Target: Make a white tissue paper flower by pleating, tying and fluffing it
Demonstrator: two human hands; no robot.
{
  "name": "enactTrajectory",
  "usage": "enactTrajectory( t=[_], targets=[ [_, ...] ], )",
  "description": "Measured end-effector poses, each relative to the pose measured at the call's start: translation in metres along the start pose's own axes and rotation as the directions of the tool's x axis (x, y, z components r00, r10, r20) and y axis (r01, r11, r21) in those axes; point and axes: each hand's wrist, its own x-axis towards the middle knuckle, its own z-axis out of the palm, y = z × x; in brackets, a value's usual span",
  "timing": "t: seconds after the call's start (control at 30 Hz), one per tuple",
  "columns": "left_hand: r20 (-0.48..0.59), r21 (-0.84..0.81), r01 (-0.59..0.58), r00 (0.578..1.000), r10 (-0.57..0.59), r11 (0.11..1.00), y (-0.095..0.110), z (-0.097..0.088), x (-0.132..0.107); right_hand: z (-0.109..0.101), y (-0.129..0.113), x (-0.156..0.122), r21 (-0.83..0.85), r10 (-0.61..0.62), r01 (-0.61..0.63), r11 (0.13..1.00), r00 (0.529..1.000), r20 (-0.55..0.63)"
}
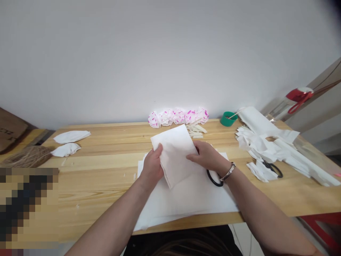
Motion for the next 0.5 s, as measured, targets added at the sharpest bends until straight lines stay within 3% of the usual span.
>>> enactTrajectory(
  t=[0.1,0.17,0.27,0.5],
  targets=[
    [0.017,-0.016,-0.003,1.000,0.004,1.000,-0.002,-0.001,0.002,0.015,-0.007,-0.006,-0.154,-0.022,0.001,0.988,0.991,-0.134],
    [0.032,-0.017,-0.002,0.999,0.003,1.000,-0.002,-0.001,0.002,0.025,-0.012,-0.010,-0.205,-0.057,0.024,0.978,0.986,-0.157],
    [0.044,-0.010,-0.006,0.999,0.007,1.000,-0.003,-0.002,0.003,0.037,-0.017,-0.015,-0.197,-0.132,0.106,0.975,0.984,-0.121],
    [0.270,0.051,0.013,0.963,-0.027,0.999,-0.004,0.000,-0.001,0.054,-0.021,-0.020,-0.170,-0.226,0.213,0.962,0.972,-0.058]
  ],
)
